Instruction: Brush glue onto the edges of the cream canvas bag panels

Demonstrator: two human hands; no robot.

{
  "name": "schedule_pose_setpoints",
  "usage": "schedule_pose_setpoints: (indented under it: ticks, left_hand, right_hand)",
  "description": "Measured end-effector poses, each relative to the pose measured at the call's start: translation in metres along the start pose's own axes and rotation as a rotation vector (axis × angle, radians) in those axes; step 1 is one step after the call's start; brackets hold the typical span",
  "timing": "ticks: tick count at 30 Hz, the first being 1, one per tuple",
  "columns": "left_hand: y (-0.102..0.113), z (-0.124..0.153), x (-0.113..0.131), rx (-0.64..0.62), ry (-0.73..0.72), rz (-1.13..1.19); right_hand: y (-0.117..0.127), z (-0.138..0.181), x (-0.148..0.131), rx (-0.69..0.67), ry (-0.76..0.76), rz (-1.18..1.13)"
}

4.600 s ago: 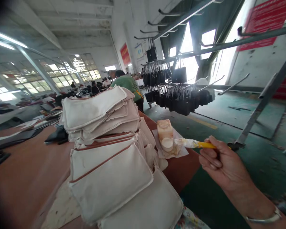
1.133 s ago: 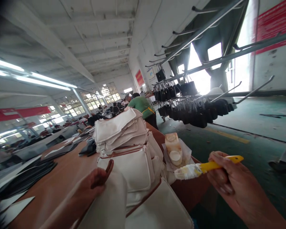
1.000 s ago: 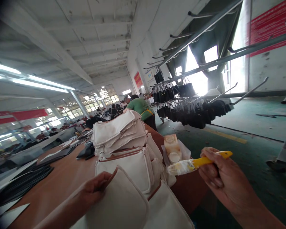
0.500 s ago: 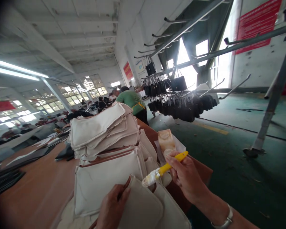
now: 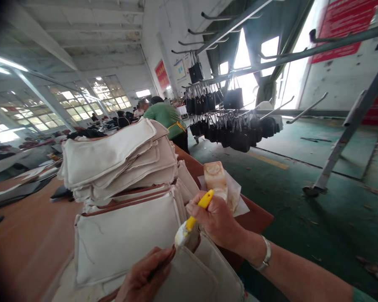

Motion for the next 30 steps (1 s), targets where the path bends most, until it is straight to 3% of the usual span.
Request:
schedule_pose_setpoints:
  ticks: [4, 10, 16, 21, 24, 26, 30]
  left_hand:
    - [-0.003, 0.002, 0.001, 0.004, -0.044, -0.025]
    - [-0.017, 0.005, -0.005, -0.047, -0.135, -0.153]
    - [-0.026, 0.023, 0.008, 0.081, -0.378, -0.296]
    - [-0.029, 0.033, 0.019, 0.078, -0.447, -0.446]
    - [-0.025, 0.035, 0.020, 0.079, -0.444, -0.475]
    - [-0.024, 0.036, 0.019, 0.089, -0.433, -0.493]
    - [-0.025, 0.044, 0.018, 0.143, -0.427, -0.505]
  right_hand:
    - [0.018, 0.002, -0.003, 0.080, -0.029, 0.004]
    - [0.004, 0.020, -0.002, -0.093, -0.076, 0.096]
    - [0.034, 0.014, 0.001, 0.151, -0.070, 0.000]
    - [0.005, 0.023, -0.001, -0.132, -0.150, 0.033]
    - [-0.006, 0.032, -0.001, -0.261, -0.254, -0.062]
    - [-0.003, 0.030, -0.005, -0.233, -0.264, -0.100]
    - [-0.007, 0.031, -0.009, -0.160, -0.183, 0.071]
Point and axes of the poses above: each hand's wrist, its own z-axis away from the middle knuckle, its own y-axis out of the back of the hand, x = y × z, the point moved 8 cm from there along -z, towards the middle knuckle, and after that the axes turned 1 degree about -z, right-handed, at the moved point
